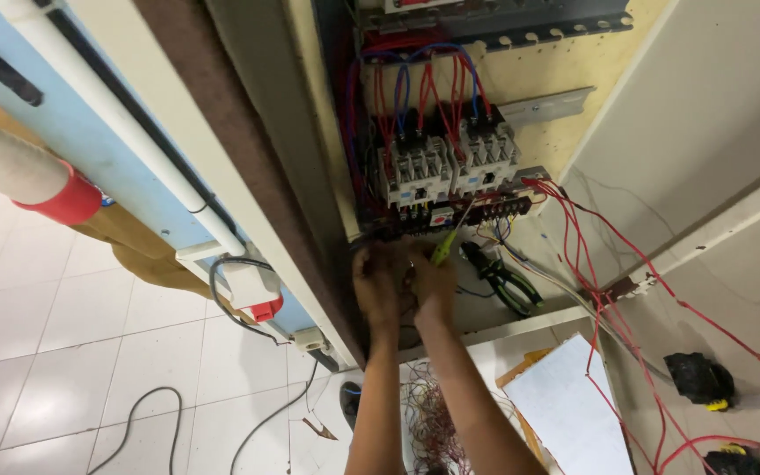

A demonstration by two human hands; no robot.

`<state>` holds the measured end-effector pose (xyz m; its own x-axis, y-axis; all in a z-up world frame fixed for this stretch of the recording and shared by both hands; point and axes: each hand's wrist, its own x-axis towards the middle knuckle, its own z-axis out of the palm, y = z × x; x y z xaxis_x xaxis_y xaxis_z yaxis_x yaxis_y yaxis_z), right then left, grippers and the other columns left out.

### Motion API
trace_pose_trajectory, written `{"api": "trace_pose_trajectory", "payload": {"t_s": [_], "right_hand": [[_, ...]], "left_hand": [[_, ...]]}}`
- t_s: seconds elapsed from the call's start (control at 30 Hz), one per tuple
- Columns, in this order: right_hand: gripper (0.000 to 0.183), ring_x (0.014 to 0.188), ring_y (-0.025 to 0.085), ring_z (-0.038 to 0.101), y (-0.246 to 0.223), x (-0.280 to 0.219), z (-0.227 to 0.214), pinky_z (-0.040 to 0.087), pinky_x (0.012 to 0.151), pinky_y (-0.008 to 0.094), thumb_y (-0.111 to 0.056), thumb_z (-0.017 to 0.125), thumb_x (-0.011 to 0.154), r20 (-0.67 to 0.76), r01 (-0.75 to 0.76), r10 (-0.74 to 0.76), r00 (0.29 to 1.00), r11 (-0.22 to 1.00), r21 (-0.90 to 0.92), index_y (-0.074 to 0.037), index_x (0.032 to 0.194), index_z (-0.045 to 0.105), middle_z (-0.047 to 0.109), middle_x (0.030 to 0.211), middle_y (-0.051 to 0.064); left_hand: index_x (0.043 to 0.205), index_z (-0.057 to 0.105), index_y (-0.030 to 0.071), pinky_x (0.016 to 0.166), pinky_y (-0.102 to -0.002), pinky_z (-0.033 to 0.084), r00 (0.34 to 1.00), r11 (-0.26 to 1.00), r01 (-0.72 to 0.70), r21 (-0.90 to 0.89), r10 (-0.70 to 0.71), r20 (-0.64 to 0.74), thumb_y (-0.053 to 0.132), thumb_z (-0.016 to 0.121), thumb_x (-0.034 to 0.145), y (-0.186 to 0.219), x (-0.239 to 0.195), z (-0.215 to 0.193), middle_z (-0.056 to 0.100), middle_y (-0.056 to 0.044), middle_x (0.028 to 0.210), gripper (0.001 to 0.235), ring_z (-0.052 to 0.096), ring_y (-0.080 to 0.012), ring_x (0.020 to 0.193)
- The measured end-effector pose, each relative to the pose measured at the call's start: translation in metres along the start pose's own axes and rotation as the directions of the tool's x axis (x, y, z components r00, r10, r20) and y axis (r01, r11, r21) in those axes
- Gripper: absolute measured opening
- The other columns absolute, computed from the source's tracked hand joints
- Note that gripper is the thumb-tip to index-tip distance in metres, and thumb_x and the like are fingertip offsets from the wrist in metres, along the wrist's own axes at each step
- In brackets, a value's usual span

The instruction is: Stripping electrical wires and connecting them to terminal blocks within a control panel.

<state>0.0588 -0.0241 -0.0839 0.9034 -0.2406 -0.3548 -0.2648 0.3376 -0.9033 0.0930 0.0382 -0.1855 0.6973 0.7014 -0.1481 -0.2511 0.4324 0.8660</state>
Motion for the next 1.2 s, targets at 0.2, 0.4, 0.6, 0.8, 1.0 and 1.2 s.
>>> {"api": "trace_pose_trajectory", "payload": {"t_s": [0.2,0.4,0.6,0.8,1.0,1.2], "right_hand": [[0.102,0.128,0.038,0.059,0.023,0.035,-0.002,0.045,0.109,0.054,-0.071,0.082,0.071,0.070,-0.085,0.111,0.991,0.951,-0.296,-0.005,0.144,0.055,0.063,0.136,0.021],[0.059,0.094,0.028,0.062,0.036,0.022,-0.037,0.053,0.077,0.047,-0.040,0.077,0.089,-0.016,-0.035,0.034,0.999,0.998,-0.055,-0.008,0.134,0.057,0.061,0.110,0.015],[0.056,0.073,0.021,0.049,-0.019,-0.062,-0.072,0.041,0.062,0.035,-0.004,0.049,0.086,0.218,-0.018,0.062,0.974,0.979,-0.201,-0.014,0.141,0.049,0.052,0.090,0.010],[0.049,0.060,0.022,0.050,-0.006,-0.050,-0.088,0.040,0.057,0.035,-0.001,0.054,0.087,0.321,0.011,0.025,0.947,0.994,-0.111,-0.007,0.135,0.054,0.053,0.069,0.014],[0.045,0.058,0.017,0.048,0.004,-0.039,-0.095,0.035,0.049,0.032,-0.002,0.056,0.089,0.348,0.019,0.012,0.937,0.996,-0.085,-0.009,0.134,0.056,0.052,0.069,0.009],[0.033,0.054,0.013,0.047,0.008,-0.039,-0.095,0.035,0.047,0.029,-0.006,0.059,0.090,0.363,0.054,0.024,0.931,0.977,-0.204,-0.007,0.122,0.067,0.052,0.063,0.005]], "left_hand": [[0.111,0.079,0.021,0.097,-0.038,0.056,0.976,0.906,0.155,0.393,-0.204,0.084,0.036,0.076,0.091,0.081,-0.052,0.011,0.075,-0.004,0.115,0.025,0.070,-0.0219,0.113],[0.122,0.073,0.004,0.096,-0.049,0.057,0.974,0.869,-0.224,0.441,0.192,0.116,0.030,0.071,0.098,0.048,-0.033,0.026,0.072,-0.021,0.116,0.035,0.069,-0.0372,0.112],[0.104,0.081,0.009,0.083,-0.037,0.058,0.921,0.835,-0.378,0.400,0.382,0.073,0.024,0.072,0.094,0.006,-0.017,0.031,0.078,-0.011,0.102,0.020,0.072,-0.0225,0.096],[0.101,0.080,0.007,0.068,-0.038,0.052,0.907,0.801,-0.402,0.443,0.416,0.070,0.020,0.069,0.097,0.006,-0.026,0.042,0.079,-0.007,0.088,0.018,0.070,-0.0187,0.079],[0.102,0.079,0.005,0.077,-0.044,0.051,0.751,0.601,-0.616,0.509,0.644,0.148,0.015,0.068,0.098,-0.019,-0.007,0.036,0.064,-0.013,0.100,0.015,0.062,-0.0309,0.094],[0.104,0.074,0.004,0.081,-0.051,0.050,0.646,0.463,-0.739,0.489,0.693,0.321,0.011,0.054,0.105,-0.003,-0.013,0.031,0.068,-0.014,0.098,0.021,0.058,-0.0355,0.098]]}}
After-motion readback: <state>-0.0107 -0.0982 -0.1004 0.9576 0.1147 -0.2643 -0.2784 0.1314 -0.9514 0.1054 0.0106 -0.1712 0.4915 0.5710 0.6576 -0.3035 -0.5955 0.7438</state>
